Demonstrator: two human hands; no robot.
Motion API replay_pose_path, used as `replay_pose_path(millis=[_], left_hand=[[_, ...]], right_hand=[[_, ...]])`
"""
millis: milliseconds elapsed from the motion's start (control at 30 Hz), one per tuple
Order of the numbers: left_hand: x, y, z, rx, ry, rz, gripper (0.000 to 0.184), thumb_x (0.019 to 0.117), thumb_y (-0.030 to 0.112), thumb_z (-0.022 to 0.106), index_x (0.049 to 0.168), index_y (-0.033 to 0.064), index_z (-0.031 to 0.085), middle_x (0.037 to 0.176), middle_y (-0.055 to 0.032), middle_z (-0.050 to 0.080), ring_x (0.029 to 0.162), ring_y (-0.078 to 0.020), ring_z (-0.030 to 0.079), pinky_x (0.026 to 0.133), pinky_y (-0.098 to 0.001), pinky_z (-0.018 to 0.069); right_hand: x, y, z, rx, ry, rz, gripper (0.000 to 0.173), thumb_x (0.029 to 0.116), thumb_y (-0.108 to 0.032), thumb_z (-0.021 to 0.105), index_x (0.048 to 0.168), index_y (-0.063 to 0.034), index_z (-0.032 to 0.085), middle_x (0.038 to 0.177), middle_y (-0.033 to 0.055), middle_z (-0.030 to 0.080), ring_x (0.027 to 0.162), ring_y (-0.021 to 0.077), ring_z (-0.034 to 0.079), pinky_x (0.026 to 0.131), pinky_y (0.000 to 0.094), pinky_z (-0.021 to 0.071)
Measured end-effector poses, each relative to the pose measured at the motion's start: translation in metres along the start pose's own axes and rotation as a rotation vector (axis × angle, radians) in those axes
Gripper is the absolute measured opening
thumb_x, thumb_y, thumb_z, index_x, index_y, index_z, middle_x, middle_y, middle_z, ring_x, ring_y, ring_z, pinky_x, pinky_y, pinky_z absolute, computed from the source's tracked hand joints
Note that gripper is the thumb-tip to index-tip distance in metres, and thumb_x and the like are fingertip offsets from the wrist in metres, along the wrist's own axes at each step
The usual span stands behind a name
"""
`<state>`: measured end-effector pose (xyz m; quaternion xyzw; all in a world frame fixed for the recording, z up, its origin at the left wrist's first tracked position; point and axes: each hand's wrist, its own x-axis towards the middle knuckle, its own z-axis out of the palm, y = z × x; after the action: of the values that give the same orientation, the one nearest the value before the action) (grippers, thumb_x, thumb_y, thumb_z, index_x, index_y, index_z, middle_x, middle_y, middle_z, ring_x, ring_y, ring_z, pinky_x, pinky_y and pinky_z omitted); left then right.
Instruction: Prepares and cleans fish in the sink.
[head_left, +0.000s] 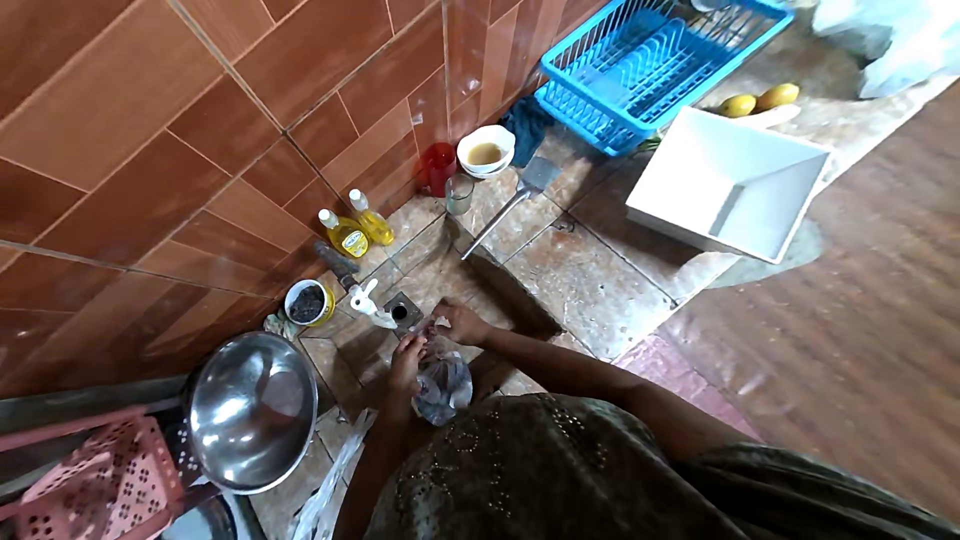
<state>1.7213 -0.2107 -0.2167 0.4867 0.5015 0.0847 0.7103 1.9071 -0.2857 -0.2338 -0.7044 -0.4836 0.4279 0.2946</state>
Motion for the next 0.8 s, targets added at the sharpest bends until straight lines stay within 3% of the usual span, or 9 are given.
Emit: replay_pose_path(millis=[100, 167, 233, 300, 333, 400, 567, 667, 800], left_hand=[[0.001, 0.002, 0.002, 0.104, -0.054, 0.057, 0.026, 0.1054, 0.014, 0.055, 0.122, -0.0055, 0.060, 0.117, -0.0169, 0.065, 0.103, -0.0196, 0.064, 0.092, -0.0370, 0.0548], [-0.001, 0.004, 0.002, 0.179, -0.094, 0.088, 0.023, 0.1047, 0.013, 0.056, 0.119, -0.0048, 0.061, 0.113, -0.0146, 0.065, 0.100, -0.0175, 0.064, 0.090, -0.0351, 0.0549], [-0.003, 0.004, 0.000, 0.185, -0.116, 0.101, 0.022, 0.1040, 0.011, 0.057, 0.119, -0.0045, 0.062, 0.113, -0.0136, 0.065, 0.100, -0.0162, 0.064, 0.090, -0.0337, 0.0553], [-0.004, 0.001, -0.002, 0.119, -0.123, 0.085, 0.024, 0.1042, 0.012, 0.056, 0.121, -0.0046, 0.061, 0.116, -0.0137, 0.065, 0.102, -0.0169, 0.064, 0.092, -0.0347, 0.0548], [-0.006, -0.001, -0.002, 0.054, -0.121, 0.059, 0.026, 0.1048, 0.012, 0.054, 0.124, -0.0042, 0.060, 0.119, -0.0141, 0.064, 0.105, -0.0182, 0.063, 0.093, -0.0363, 0.0539], [-0.010, -0.003, 0.002, -0.071, -0.110, 0.010, 0.027, 0.1057, 0.011, 0.052, 0.128, -0.0029, 0.059, 0.121, -0.0132, 0.064, 0.106, -0.0187, 0.063, 0.094, -0.0367, 0.0531], [-0.018, -0.006, 0.021, -0.148, -0.113, -0.001, 0.019, 0.1060, 0.008, 0.048, 0.118, -0.0020, 0.060, 0.103, -0.0087, 0.065, 0.092, -0.0156, 0.063, 0.087, -0.0329, 0.0540], [-0.023, 0.001, 0.022, -0.186, -0.088, -0.019, 0.024, 0.1082, 0.011, 0.044, 0.123, -0.0036, 0.056, 0.107, -0.0121, 0.066, 0.095, -0.0176, 0.064, 0.088, -0.0349, 0.0542], [-0.018, -0.002, 0.008, -0.150, -0.067, -0.032, 0.022, 0.1083, 0.011, 0.044, 0.122, -0.0038, 0.055, 0.108, -0.0128, 0.064, 0.094, -0.0184, 0.065, 0.087, -0.0353, 0.0557]], right_hand=[[-0.005, -0.009, 0.013, 0.213, -0.125, 0.204, 0.042, 0.1042, -0.035, 0.056, 0.125, -0.0004, 0.067, 0.120, 0.0189, 0.069, 0.110, 0.0285, 0.067, 0.102, 0.0491, 0.0498], [-0.006, -0.010, 0.022, 0.493, -0.133, 0.332, 0.038, 0.1038, -0.029, 0.060, 0.126, 0.0016, 0.064, 0.109, 0.0155, 0.068, 0.090, 0.0200, 0.067, 0.085, 0.0388, 0.0557], [-0.007, -0.009, 0.026, 0.615, -0.112, 0.375, 0.032, 0.1005, -0.022, 0.065, 0.121, 0.0033, 0.063, 0.103, 0.0138, 0.067, 0.082, 0.0163, 0.065, 0.077, 0.0348, 0.0565], [-0.006, -0.009, 0.023, 0.435, -0.114, 0.299, 0.030, 0.0984, -0.019, 0.066, 0.117, 0.0044, 0.065, 0.105, 0.0159, 0.068, 0.089, 0.0200, 0.065, 0.085, 0.0384, 0.0545], [-0.005, -0.012, 0.018, 0.283, -0.133, 0.252, 0.031, 0.0985, -0.020, 0.065, 0.119, 0.0042, 0.066, 0.112, 0.0192, 0.069, 0.102, 0.0269, 0.067, 0.096, 0.0457, 0.0523], [-0.006, -0.016, 0.013, 0.046, -0.154, 0.194, 0.033, 0.0978, -0.022, 0.064, 0.120, 0.0027, 0.065, 0.118, 0.0222, 0.068, 0.114, 0.0360, 0.065, 0.102, 0.0560, 0.0478], [-0.006, -0.008, 0.012, -0.111, -0.109, 0.319, 0.041, 0.0947, -0.021, 0.065, 0.127, 0.0035, 0.060, 0.125, 0.0265, 0.064, 0.120, 0.0430, 0.061, 0.101, 0.0620, 0.0474], [-0.011, 0.016, -0.001, -0.086, -0.023, 0.450, 0.043, 0.0984, -0.026, 0.062, 0.131, 0.0019, 0.059, 0.129, 0.0278, 0.063, 0.122, 0.0454, 0.060, 0.102, 0.0645, 0.0466], [-0.019, 0.056, -0.024, -0.116, 0.008, 0.460, 0.042, 0.1013, -0.029, 0.061, 0.129, 0.0026, 0.060, 0.125, 0.0277, 0.065, 0.120, 0.0455, 0.062, 0.102, 0.0633, 0.0470]])
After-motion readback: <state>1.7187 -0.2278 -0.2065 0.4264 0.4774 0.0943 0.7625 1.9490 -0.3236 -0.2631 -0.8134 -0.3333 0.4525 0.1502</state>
